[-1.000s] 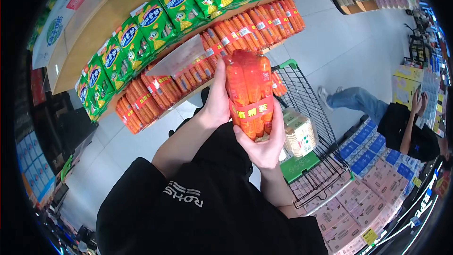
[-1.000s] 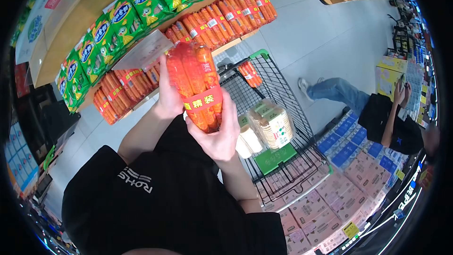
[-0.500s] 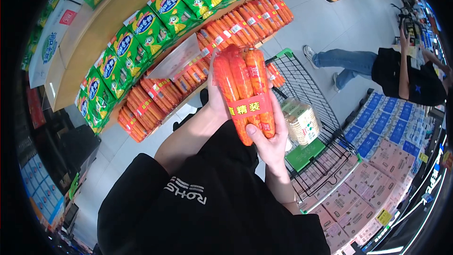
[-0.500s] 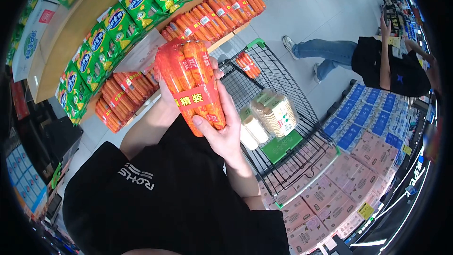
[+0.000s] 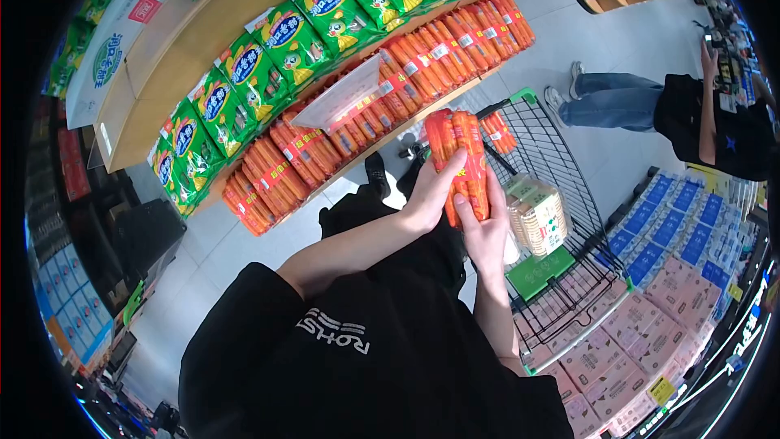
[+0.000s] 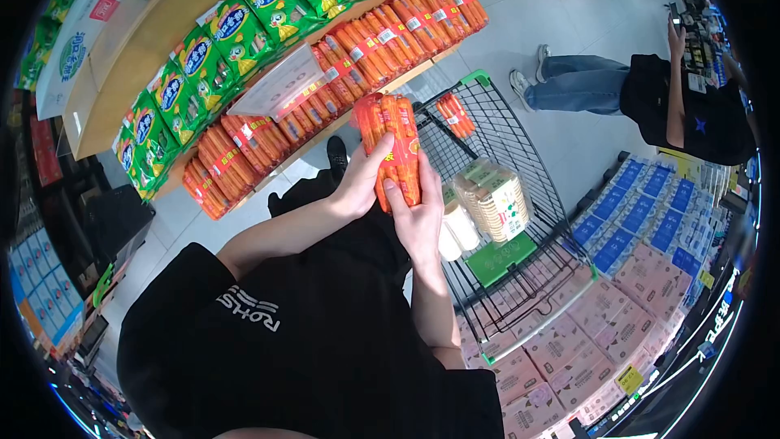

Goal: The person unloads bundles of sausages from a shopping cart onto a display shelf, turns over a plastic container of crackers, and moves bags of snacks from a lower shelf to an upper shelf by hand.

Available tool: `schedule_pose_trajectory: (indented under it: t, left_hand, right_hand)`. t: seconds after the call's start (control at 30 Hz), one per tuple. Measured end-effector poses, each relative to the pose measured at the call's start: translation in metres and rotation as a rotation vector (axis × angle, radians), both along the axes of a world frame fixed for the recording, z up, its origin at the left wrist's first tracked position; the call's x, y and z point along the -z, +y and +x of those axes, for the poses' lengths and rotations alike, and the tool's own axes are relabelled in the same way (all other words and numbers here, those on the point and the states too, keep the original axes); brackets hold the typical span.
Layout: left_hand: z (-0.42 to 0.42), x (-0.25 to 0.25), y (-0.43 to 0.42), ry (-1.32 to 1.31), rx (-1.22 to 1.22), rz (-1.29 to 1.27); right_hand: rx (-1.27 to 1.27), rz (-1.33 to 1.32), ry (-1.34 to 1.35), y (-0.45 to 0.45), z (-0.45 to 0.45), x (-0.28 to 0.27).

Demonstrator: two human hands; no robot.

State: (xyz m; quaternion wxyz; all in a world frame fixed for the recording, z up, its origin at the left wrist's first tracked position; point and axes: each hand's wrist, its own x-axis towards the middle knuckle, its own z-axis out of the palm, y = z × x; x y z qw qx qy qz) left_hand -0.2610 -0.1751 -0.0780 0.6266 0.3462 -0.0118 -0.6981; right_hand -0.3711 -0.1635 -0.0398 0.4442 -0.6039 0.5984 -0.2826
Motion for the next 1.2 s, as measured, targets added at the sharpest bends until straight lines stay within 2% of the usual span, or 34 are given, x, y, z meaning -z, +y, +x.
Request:
schedule_pose_trajectory:
  t: [0.13, 0.27, 0.4, 0.53, 0.63, 0.67, 0.7, 0.77, 0.8, 0.9, 1.03, 1.2]
  left_hand:
    - [0.009, 0.024, -0.001, -0.204, -0.097, 0.120]
    - [0.014, 0.037, -0.013, -0.313, -0.192, 0.124]
    - [0.017, 0.035, -0.034, -0.511, -0.237, 0.171]
    - [0.022, 0.053, -0.055, -0.740, -0.243, 0.136]
    - [0.029, 0.064, -0.059, -0.783, -0.242, -0.030]
    - [0.030, 0.068, -0.055, -0.756, -0.179, -0.022]
    - [0.034, 0.075, -0.052, -0.976, -0.074, 0.004]
    - [0.034, 0.087, -0.041, -1.189, 0.061, 0.029]
    - [0.038, 0.050, -0.034, -1.075, 0.191, 0.125]
    - [0.044, 0.064, -0.003, -0.910, 0.332, 0.158]
    - [0.056, 0.081, 0.032, -0.912, 0.332, 0.258]
    - [0.058, 0.080, 0.033, -0.969, 0.326, 0.257]
  right_hand:
    - [-0.128, 0.199, -0.082, -0.014, -0.005, 0.027]
    - [-0.245, 0.181, -0.021, -0.031, 0.006, 0.031]
    - [-0.427, -0.098, 0.247, -0.062, 0.016, 0.037]
    - [-0.459, -0.083, 0.338, -0.097, 0.032, 0.061]
    - [-0.444, 0.432, -0.403, -0.140, 0.033, 0.105]
    - [-0.398, 0.538, -0.469, -0.152, 0.035, 0.118]
    - [-0.350, 0.643, -0.532, -0.163, 0.037, 0.129]
    - [-0.367, 0.668, -0.500, -0.179, 0.044, 0.148]
    - [-0.361, 0.682, -0.448, -0.184, 0.051, 0.151]
    - [-0.411, 0.650, -0.405, -0.197, 0.069, 0.155]
    - [-0.518, 0.643, -0.463, -0.206, 0.082, 0.155]
    - [-0.543, 0.569, -0.279, -0.200, 0.094, 0.153]
